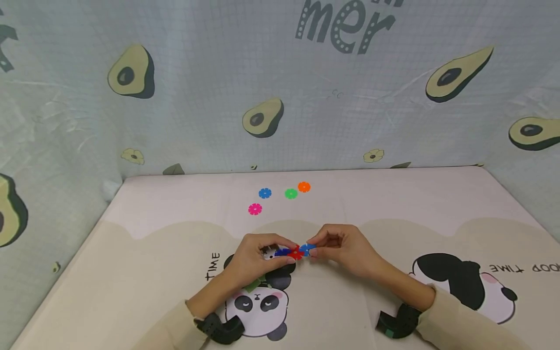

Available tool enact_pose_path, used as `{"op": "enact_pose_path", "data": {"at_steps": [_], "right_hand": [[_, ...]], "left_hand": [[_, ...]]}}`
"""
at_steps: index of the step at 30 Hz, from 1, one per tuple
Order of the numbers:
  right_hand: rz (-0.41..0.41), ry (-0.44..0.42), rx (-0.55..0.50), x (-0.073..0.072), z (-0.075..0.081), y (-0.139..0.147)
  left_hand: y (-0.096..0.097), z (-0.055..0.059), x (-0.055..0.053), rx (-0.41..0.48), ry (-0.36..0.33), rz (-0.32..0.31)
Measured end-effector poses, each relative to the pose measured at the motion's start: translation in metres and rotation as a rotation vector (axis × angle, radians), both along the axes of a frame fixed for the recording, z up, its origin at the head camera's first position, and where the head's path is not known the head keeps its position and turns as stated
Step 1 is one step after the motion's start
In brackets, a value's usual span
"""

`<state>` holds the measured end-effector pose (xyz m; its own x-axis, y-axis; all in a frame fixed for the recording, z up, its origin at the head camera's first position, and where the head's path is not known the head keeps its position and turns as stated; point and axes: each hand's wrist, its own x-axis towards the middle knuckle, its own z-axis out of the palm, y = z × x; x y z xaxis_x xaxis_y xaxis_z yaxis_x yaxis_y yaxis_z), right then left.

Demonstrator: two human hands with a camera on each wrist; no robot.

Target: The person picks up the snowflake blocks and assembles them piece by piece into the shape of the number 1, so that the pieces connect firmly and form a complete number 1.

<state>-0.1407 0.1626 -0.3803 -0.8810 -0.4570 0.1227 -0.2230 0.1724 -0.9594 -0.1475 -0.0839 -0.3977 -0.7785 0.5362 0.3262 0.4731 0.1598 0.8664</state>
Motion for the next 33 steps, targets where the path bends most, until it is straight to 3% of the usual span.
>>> {"op": "enact_pose_path", "data": {"at_steps": [14, 25, 33], "right_hand": [[0.01, -0.006, -0.023, 0.0026, -0.0026, -0.0055], [0.004, -0.025, -0.01, -0.0002, -0.0027, -0.0042], [0.0, -0.008, 0.098, -0.0066, -0.0019, 0.002]], "left_hand": [[-0.0007, 0.0008, -0.0017, -0.044, 0.164, 0.023], [-0.001, -0.003, -0.0039, -0.005, 0.191, -0.009], [-0.0007, -0.0045, -0.0041, -0.011, 0.17, 0.013]]}}
